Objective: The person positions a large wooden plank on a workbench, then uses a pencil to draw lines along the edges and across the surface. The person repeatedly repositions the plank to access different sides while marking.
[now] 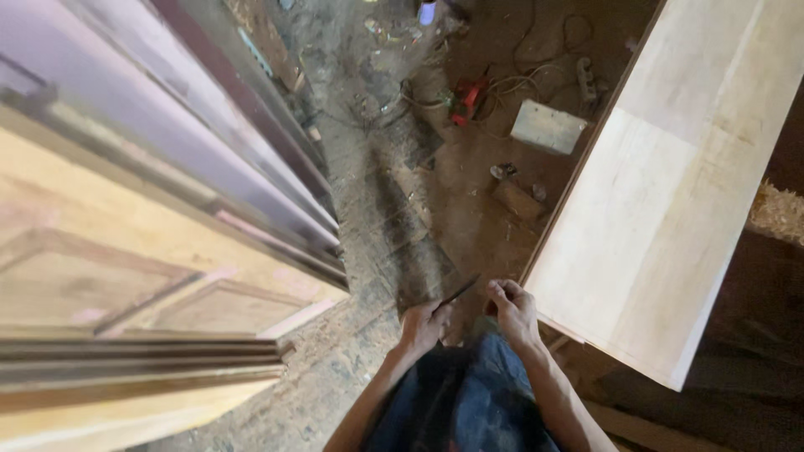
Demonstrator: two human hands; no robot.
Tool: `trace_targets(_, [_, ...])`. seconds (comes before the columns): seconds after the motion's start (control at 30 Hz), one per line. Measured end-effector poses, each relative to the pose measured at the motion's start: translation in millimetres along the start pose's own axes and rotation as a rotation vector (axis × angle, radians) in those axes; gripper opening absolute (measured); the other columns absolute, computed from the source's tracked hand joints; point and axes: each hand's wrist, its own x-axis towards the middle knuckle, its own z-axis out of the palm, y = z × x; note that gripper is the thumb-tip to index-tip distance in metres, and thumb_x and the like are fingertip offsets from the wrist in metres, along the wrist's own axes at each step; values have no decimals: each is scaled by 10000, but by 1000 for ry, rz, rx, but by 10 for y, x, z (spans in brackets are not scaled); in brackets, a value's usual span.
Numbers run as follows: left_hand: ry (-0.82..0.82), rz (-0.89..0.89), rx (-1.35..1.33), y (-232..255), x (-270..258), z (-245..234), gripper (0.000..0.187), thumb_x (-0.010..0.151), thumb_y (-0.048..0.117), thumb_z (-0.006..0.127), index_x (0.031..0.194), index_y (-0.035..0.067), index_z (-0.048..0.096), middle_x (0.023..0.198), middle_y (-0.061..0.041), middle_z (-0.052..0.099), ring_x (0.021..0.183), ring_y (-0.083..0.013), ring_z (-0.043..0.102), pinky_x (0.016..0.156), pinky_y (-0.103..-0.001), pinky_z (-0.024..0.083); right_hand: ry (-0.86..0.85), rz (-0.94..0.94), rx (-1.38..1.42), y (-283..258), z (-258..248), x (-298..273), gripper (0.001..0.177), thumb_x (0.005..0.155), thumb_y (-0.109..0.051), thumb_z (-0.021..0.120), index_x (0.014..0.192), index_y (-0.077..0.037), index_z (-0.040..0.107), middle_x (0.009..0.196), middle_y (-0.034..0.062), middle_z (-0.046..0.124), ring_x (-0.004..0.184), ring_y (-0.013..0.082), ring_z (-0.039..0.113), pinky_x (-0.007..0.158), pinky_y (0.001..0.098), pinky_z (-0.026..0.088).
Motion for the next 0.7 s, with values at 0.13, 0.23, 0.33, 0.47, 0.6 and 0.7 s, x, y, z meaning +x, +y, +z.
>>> trace_targets(0.13, [51,-350,-206,-239,363,-446,290,1015,256,599,1228,86,701,636,-45,628,546,-118,569,511,-307,469,116,49,29,-222,228,518,279,988,-254,689,838,-20,670,680,40,649,597,105,579,549,289,469])
trace_targets(0.23, [75,-384,-220,-496,749,-772,320,1043,238,561,1226,20,705,733,-54,682,595,-118,594,542,-295,479,125,170,198,-431,345,931,141,919,-160,717,873,-46,647,684,38,638,560,129,551,502,304,414])
trace_targets(0.33, [126,-365,-180,-683,1188,-1180,353,1068,257,515,1331,47,619,828,-40,721,704,-95,639,624,-264,522,140,74,100,-631,550,1385,128,920,-101,736,905,8,673,710,46,676,618,115,600,564,285,480])
trace_targets(0.47, [181,-363,-233,-619,1838,-1737,369,1098,243,492,1384,20,560,957,-98,766,767,-156,661,677,-309,543,1,180,172,-1024,1043,2207,145,939,-96,711,956,47,724,743,68,709,636,129,640,582,303,519])
trace_targets(0.6, [383,-540,-428,-344,2561,-2263,543,1013,201,444,1550,182,365,1051,-147,738,793,-219,702,664,-379,571,-109,95,26,-1720,1414,3140,222,984,-168,642,1061,18,736,770,68,749,664,130,686,628,319,568])
trace_targets(0.7, [390,-520,-289,-248,3216,-2541,512,1054,205,458,1560,159,401,1123,-200,744,834,-236,708,698,-355,558,-86,-44,-46,-2222,1528,3775,251,971,-176,633,1130,-2,719,808,51,761,708,116,719,663,320,589])
